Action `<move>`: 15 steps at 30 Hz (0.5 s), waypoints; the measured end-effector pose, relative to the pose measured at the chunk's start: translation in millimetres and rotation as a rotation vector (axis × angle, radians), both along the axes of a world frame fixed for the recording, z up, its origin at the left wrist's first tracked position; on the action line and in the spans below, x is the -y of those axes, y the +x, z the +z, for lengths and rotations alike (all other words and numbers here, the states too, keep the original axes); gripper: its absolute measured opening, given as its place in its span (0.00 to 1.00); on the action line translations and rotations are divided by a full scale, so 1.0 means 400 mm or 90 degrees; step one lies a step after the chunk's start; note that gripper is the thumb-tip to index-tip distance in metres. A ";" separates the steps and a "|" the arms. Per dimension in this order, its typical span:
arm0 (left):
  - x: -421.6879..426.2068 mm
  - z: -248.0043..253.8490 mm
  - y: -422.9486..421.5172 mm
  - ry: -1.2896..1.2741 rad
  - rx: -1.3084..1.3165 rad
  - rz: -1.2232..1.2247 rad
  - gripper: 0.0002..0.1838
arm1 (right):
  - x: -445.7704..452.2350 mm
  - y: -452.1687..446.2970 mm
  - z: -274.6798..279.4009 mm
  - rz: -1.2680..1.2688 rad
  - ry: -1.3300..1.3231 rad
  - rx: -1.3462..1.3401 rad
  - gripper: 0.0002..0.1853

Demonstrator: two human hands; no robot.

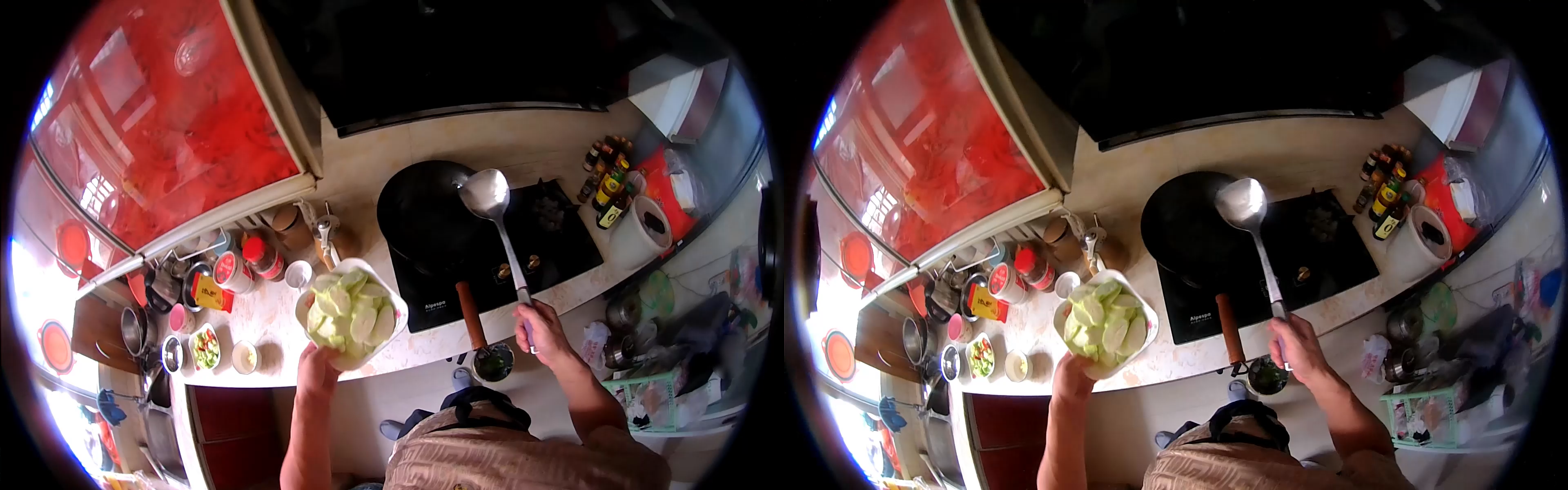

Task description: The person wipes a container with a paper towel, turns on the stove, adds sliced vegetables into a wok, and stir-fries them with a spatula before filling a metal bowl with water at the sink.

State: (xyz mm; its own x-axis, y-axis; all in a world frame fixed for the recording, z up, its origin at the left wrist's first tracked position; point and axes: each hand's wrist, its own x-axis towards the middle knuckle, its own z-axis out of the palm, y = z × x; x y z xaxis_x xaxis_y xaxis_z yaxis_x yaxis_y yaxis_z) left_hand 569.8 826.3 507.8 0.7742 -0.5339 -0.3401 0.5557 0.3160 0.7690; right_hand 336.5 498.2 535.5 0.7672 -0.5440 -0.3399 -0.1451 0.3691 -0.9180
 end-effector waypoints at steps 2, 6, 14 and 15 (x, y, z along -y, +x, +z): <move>0.066 0.014 0.060 -0.013 0.015 -0.058 0.30 | 0.006 0.024 -0.010 0.011 -0.020 -0.002 0.12; 0.211 0.029 0.184 0.041 0.007 -0.103 0.27 | 0.018 0.096 -0.016 0.076 -0.060 0.031 0.12; 0.457 0.018 0.335 0.246 0.053 -0.114 0.20 | 0.056 0.204 -0.095 0.128 -0.128 -0.029 0.14; 0.479 0.008 0.354 0.274 0.065 -0.113 0.19 | 0.071 0.217 -0.121 0.156 -0.153 -0.083 0.15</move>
State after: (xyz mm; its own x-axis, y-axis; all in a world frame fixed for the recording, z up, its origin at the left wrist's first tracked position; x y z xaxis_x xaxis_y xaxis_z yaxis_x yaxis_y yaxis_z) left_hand 711.5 634.7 511.0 0.7245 -0.4878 -0.4870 0.4876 -0.1366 0.8623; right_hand 423.1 469.6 487.0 0.8431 -0.4254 -0.3288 -0.3245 0.0850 -0.9421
